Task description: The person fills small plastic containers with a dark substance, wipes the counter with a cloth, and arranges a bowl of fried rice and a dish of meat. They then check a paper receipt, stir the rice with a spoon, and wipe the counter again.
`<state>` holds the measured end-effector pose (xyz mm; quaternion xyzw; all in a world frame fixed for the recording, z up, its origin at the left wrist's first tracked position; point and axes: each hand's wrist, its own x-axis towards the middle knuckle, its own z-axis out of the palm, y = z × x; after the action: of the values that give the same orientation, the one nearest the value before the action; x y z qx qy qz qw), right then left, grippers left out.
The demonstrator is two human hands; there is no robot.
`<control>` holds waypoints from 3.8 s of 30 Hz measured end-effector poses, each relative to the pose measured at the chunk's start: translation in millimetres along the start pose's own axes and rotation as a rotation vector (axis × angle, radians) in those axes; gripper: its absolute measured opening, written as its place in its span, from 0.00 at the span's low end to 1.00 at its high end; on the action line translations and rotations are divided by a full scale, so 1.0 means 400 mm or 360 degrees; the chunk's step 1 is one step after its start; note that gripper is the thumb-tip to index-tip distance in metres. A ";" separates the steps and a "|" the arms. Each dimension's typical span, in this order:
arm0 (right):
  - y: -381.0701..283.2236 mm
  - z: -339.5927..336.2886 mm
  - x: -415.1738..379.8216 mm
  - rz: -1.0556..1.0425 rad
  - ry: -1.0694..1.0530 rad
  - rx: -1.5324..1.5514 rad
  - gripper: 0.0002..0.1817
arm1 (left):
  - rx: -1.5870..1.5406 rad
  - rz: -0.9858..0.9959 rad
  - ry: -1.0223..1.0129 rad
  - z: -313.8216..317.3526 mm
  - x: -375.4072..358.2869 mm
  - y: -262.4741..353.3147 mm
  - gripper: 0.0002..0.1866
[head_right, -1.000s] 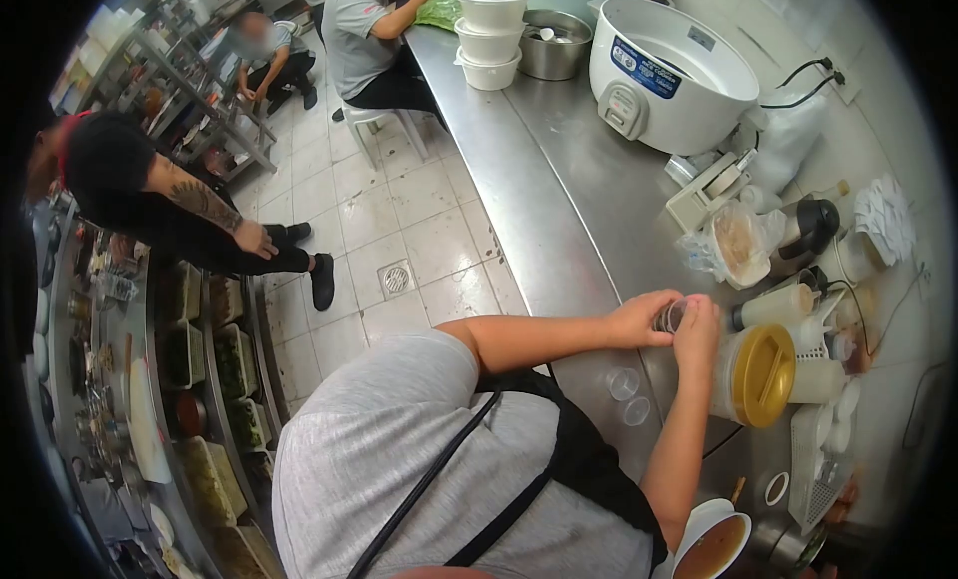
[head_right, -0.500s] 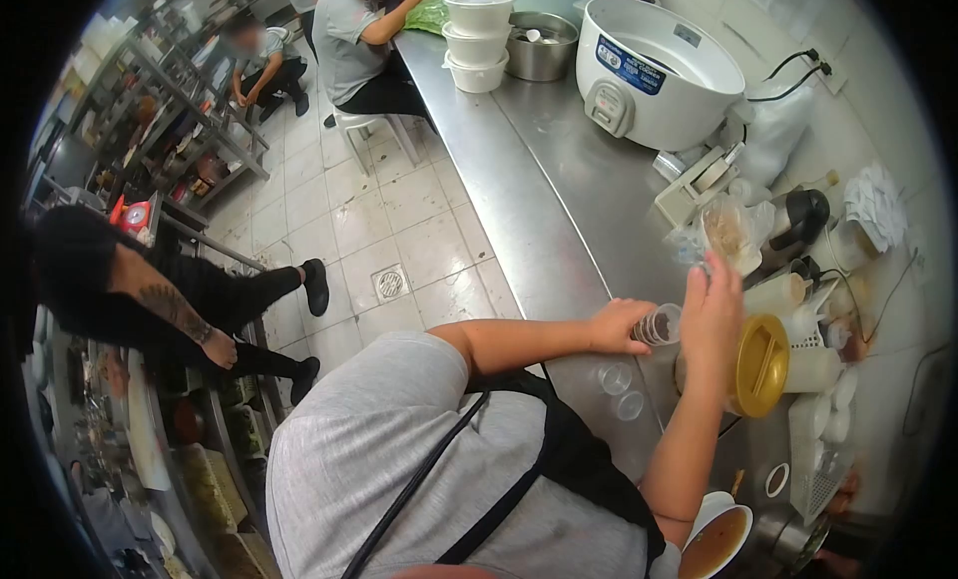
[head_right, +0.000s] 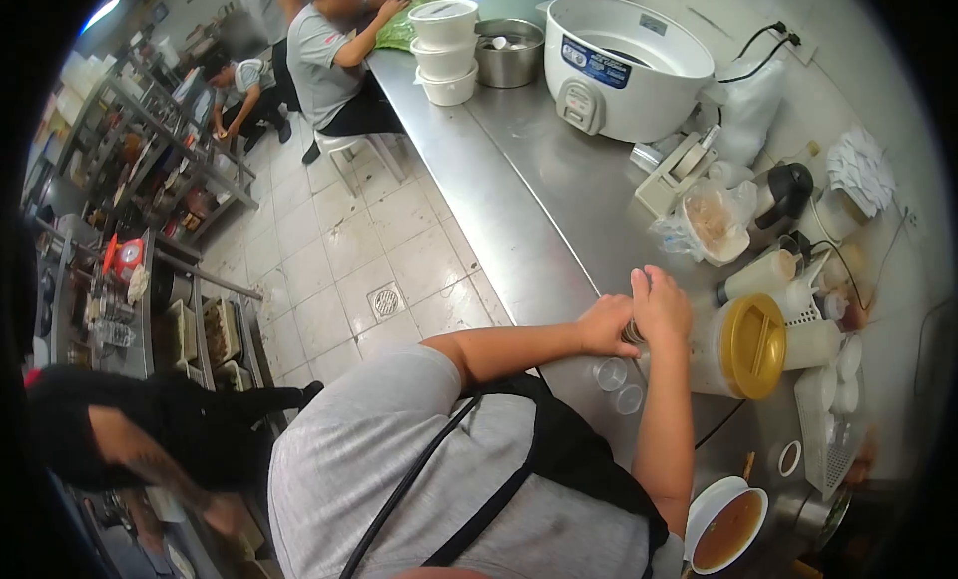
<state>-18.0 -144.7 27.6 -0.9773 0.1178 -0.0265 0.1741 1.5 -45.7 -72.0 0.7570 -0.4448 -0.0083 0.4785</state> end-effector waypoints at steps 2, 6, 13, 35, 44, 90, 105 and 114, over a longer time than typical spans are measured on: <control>-0.007 -0.011 -0.004 0.0048 0.0041 0.0151 0.23 | 0.0030 -0.0030 -0.0024 0.001 0.000 -0.002 0.31; 0.015 0.004 -0.013 -0.0113 0.0420 0.0839 0.21 | -0.0020 -0.0031 -0.0052 -0.007 0.002 0.011 0.32; 0.012 -0.017 -0.079 -0.0148 0.0691 0.0691 0.23 | 0.0019 -0.0039 -0.0092 -0.008 0.001 0.011 0.33; 0.089 0.048 -0.229 -0.0236 -0.0005 0.0898 0.33 | -0.0253 0.0394 -0.0080 -0.063 -0.035 0.063 0.33; 0.006 -0.126 -0.393 0.0199 0.0196 0.1079 0.33 | -0.0457 0.0022 -0.0664 -0.124 -0.022 0.321 0.19; 0.991 -0.068 -1.473 0.2938 0.2345 0.0207 0.35 | 0.0434 -0.0425 -0.0020 -0.105 -0.018 -0.129 0.22; 1.071 -0.105 -1.524 0.3508 0.3084 0.0619 0.29 | 0.0899 -0.0177 -0.0089 -0.101 -0.024 -0.104 0.19; 1.045 -0.098 -1.534 0.3333 0.3017 0.0397 0.27 | 0.0936 -0.0160 -0.0103 -0.106 -0.031 -0.100 0.19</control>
<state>-709.9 -391.7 -87.1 -0.0303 0.8440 -0.5329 0.0530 39.3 -1.1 -83.6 0.8836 -0.4051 0.0731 0.2232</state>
